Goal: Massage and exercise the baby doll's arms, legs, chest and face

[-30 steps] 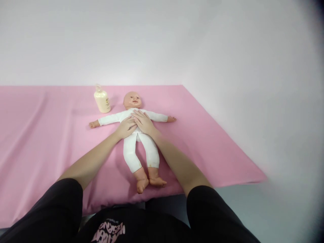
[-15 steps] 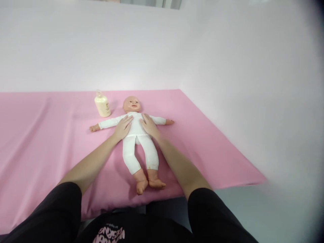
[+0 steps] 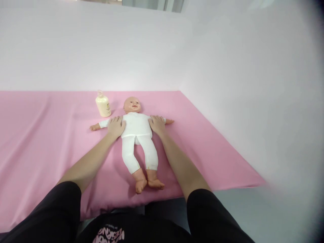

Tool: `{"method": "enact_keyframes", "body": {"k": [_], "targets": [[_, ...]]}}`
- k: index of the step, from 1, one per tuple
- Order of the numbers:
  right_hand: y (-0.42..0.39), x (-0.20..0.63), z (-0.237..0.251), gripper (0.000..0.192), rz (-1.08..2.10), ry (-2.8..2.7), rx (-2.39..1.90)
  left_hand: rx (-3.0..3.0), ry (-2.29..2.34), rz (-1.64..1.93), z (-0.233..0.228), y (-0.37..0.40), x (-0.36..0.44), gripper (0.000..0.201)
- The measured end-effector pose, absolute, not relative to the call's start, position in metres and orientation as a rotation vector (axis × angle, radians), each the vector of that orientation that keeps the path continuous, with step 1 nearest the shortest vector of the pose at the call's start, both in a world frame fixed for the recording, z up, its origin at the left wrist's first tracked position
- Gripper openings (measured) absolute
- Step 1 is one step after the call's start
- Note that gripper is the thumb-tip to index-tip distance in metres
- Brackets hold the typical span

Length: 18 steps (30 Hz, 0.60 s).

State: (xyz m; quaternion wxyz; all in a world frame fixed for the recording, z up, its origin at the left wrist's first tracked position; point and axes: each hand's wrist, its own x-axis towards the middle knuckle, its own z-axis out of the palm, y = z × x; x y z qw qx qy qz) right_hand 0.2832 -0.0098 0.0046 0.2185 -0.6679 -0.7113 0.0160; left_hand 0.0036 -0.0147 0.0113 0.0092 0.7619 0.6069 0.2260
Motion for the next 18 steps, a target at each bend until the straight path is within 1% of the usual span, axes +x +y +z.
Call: {"method": "enact_keyframes", "body": {"k": [4, 8, 13, 18], "targets": [[-0.008, 0.291, 0.004, 0.049, -0.003, -1.959, -1.891, 2.354, 2.135, 0.623, 0.012, -0.01, -0.012, 0.055], [-0.006, 0.301, 0.003, 0.047, -0.012, -1.874, -1.951, 2.327, 2.263, 0.591, 0.008, -0.006, -0.022, 0.052], [-0.01, 0.301, 0.006, 0.048, 0.04, -1.773, -2.005, 2.359, 2.267, 0.571, 0.005, -0.011, -0.013, 0.053], [-0.018, 0.281, 0.019, 0.052, 0.196, -2.008, -1.827, 2.355, 2.24, 0.532, 0.008, -0.016, -0.006, 0.053]]}}
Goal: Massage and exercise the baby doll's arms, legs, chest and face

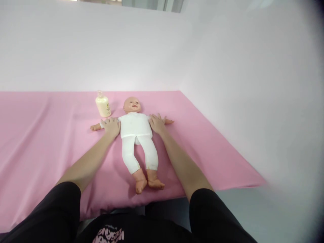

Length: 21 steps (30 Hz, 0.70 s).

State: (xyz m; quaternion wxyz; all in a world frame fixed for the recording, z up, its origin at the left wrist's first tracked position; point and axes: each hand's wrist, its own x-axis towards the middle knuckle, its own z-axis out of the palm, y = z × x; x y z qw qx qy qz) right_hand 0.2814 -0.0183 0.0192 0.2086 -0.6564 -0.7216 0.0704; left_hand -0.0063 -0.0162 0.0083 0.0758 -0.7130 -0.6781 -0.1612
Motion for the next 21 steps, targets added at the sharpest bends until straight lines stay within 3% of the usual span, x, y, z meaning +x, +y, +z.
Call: {"method": "enact_keyframes", "body": {"k": [5, 14, 21], "targets": [[-0.035, 0.243, 0.041, 0.064, 0.432, -2.313, -1.559, -2.135, -2.052, -0.459, 0.011, -0.017, -0.006, 0.052], [-0.12, 0.167, 0.066, 0.053, 0.273, -2.959, -0.755, -2.086, -2.079, -0.307, 0.016, -0.022, 0.0, 0.055], [-0.141, 0.153, 0.064, 0.051, 0.243, -3.016, -0.581, -2.086, -2.061, -0.295, 0.014, -0.021, -0.002, 0.055]]}}
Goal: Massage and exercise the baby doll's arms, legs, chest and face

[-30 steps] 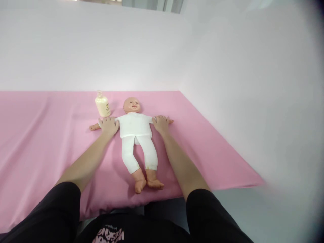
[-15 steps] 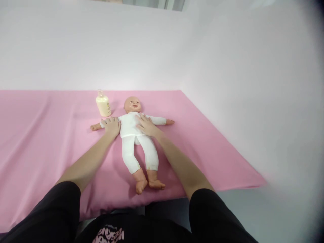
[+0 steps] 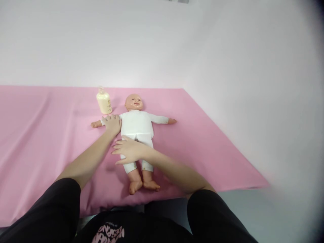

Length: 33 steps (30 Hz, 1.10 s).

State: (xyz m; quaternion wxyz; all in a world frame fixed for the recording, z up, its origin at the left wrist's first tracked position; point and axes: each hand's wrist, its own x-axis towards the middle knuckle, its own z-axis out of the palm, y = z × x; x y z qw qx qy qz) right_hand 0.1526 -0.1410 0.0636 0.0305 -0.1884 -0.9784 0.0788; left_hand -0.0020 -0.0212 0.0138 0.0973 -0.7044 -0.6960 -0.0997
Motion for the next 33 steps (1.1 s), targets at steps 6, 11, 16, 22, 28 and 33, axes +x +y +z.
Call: {"method": "enact_keyframes", "body": {"k": [6, 11, 16, 22, 28, 33], "targets": [[-0.079, 0.189, 0.057, 0.046, 0.306, -2.743, -1.048, -2.085, -2.049, -0.365, 0.012, -0.021, -0.001, 0.053], [-0.031, 0.242, 0.034, 0.059, 0.402, -2.335, -1.447, -2.1, -2.053, -0.378, 0.013, -0.021, 0.0, 0.053], [-0.006, 0.284, 0.005, 0.06, 0.225, -2.11, -1.721, -2.156, -2.104, -0.422, 0.024, -0.021, -0.002, 0.052], [-0.001, 0.294, -0.005, 0.056, 0.121, -2.133, -1.741, -2.537, -2.014, -0.595, 0.039, -0.024, 0.007, 0.058], [-0.002, 0.29, -0.004, 0.055, 0.094, -2.126, -1.768, -3.044, -1.6, -0.414, 0.048, -0.044, 0.036, 0.065], [-0.002, 0.289, -0.005, 0.055, 0.07, -2.134, -1.745, -3.268, -1.076, -0.305, 0.051, -0.074, 0.058, 0.056]]}}
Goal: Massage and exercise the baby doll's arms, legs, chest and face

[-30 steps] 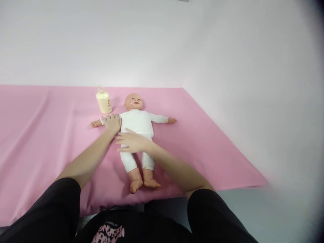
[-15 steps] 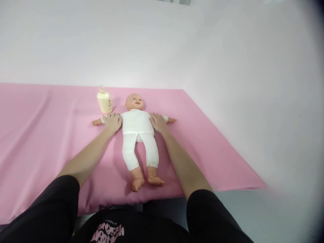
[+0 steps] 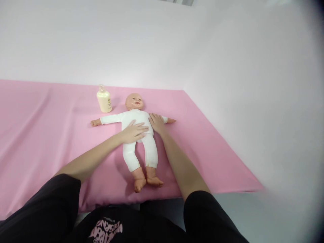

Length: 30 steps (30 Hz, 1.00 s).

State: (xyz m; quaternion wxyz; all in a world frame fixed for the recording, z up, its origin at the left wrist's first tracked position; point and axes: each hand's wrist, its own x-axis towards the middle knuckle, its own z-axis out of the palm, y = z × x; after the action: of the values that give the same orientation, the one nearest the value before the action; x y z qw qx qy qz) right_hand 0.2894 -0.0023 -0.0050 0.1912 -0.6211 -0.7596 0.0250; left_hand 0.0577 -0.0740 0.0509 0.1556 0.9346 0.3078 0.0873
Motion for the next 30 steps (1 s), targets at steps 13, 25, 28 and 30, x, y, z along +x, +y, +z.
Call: {"method": "enact_keyframes", "body": {"k": [13, 25, 28, 30], "targets": [[-0.002, 0.291, -0.006, 0.058, 0.093, -2.123, -1.724, 2.783, 0.188, 0.22, 0.054, -0.142, 0.091, 0.048], [0.001, 0.292, -0.01, 0.057, 0.068, -2.114, -1.723, 2.554, 0.269, 0.41, 0.052, -0.119, 0.088, 0.034], [0.001, 0.292, -0.009, 0.057, 0.069, -2.119, -1.726, 2.589, 0.733, 0.572, 0.043, -0.084, 0.071, 0.039], [0.0, 0.291, -0.009, 0.057, 0.08, -2.113, -1.727, 2.531, 1.013, 0.649, 0.037, -0.063, 0.056, 0.044]]}}
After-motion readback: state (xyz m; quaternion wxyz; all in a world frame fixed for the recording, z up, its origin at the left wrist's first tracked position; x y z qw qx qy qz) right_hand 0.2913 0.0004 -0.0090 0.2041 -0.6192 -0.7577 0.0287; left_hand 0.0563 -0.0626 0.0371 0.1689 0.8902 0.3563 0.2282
